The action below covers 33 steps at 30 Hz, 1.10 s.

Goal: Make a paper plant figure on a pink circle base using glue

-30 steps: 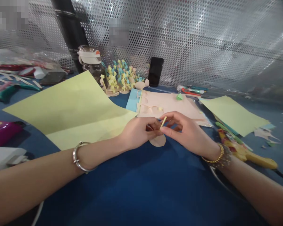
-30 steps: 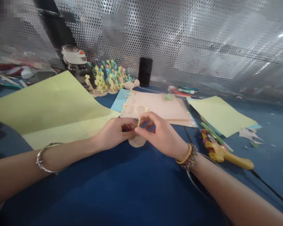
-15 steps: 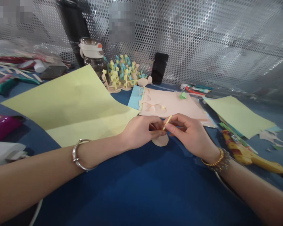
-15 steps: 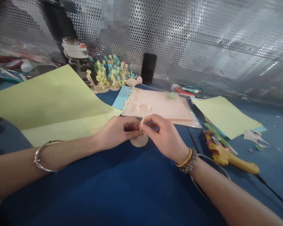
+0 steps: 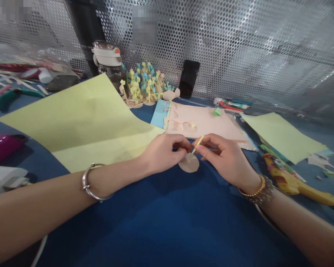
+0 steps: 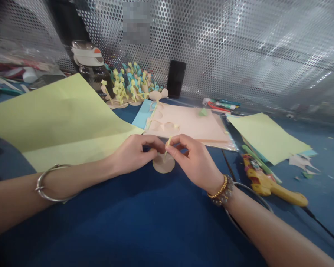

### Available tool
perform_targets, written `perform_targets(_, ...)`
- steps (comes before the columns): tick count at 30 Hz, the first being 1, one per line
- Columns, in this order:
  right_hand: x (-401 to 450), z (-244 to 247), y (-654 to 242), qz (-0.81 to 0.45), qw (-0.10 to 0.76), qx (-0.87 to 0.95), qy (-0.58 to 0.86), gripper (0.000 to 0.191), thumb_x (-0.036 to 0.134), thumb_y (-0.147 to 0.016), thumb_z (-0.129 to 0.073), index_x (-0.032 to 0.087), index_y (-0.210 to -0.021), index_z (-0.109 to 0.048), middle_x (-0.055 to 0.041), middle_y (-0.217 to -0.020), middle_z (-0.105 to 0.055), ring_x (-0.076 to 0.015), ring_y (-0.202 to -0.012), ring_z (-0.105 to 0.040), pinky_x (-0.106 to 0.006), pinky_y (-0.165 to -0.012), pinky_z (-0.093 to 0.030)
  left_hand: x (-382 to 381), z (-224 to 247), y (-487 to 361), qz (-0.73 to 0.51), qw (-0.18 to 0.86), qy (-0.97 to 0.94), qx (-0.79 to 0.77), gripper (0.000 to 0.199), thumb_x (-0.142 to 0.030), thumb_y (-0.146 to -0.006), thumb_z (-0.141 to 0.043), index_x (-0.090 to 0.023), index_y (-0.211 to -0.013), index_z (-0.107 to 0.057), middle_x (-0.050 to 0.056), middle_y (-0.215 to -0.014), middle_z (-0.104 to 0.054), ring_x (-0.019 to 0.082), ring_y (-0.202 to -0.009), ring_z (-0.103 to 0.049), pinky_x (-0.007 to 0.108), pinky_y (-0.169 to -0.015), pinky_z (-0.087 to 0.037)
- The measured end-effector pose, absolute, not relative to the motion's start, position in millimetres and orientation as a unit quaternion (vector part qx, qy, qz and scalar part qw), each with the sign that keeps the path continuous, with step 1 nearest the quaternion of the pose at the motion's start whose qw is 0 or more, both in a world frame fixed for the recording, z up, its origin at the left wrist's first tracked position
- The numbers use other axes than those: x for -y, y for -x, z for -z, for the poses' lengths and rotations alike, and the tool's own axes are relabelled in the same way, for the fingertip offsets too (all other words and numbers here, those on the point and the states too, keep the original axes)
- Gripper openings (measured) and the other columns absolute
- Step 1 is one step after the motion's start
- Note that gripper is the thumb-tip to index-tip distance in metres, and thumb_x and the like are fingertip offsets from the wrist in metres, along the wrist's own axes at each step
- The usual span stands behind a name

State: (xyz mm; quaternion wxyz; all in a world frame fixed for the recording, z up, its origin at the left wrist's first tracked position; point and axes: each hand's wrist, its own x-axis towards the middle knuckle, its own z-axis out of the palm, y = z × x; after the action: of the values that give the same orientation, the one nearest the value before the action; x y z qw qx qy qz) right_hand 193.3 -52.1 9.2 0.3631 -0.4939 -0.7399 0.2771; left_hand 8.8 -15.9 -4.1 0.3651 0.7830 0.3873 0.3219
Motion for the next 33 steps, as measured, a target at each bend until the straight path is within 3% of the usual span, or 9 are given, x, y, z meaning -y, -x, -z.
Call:
perform_targets(11, 52.2, -8.1, -192.7, -0.261, 0.364, 0.746, 0.493, 0.013, 0.031, -0.089, -0.058, 0.019, -0.086, -0.061, -0.0027, -0.087, -0.067, -0.0148, -0.076, -0.063, -0.024, -0.061, -0.055, 13.3, 4.0, -4.9, -0.283, 0.351, -0.796, -0.404, 0.023, -0.012, -0.071, -0.055, -0.022, -0.083, -0.073, -0.003, -0.084, -0.074, 0.015, -0.075, -0.067, 0.025, -0.070, -0.050)
perform_targets(21, 50.9, -8.2, -193.0, -0.267, 0.367, 0.742, 0.494, 0.009, 0.028, -0.089, -0.058, 0.020, -0.086, -0.061, -0.0020, -0.085, -0.067, -0.0144, -0.074, -0.063, -0.024, -0.061, -0.055, 11.8, 6.8, -5.9, -0.278, 0.383, -0.798, -0.372, 0.011, -0.030, -0.075, -0.068, -0.021, -0.081, -0.073, -0.001, -0.084, -0.073, 0.016, -0.076, -0.065, 0.026, -0.069, -0.048)
perform_targets(33, 53.0, -3.8, -190.8, -0.226, 0.368, 0.752, 0.498, 0.008, 0.027, -0.087, -0.059, 0.020, -0.087, -0.063, -0.0028, -0.086, -0.067, -0.0156, -0.077, -0.063, -0.026, -0.064, -0.055, 9.6, 8.9, -6.4, -0.281, 0.383, -0.800, -0.366, 0.007, -0.023, -0.077, -0.066, -0.022, -0.079, -0.072, -0.003, -0.081, -0.074, 0.014, -0.075, -0.066, 0.024, -0.068, -0.047)
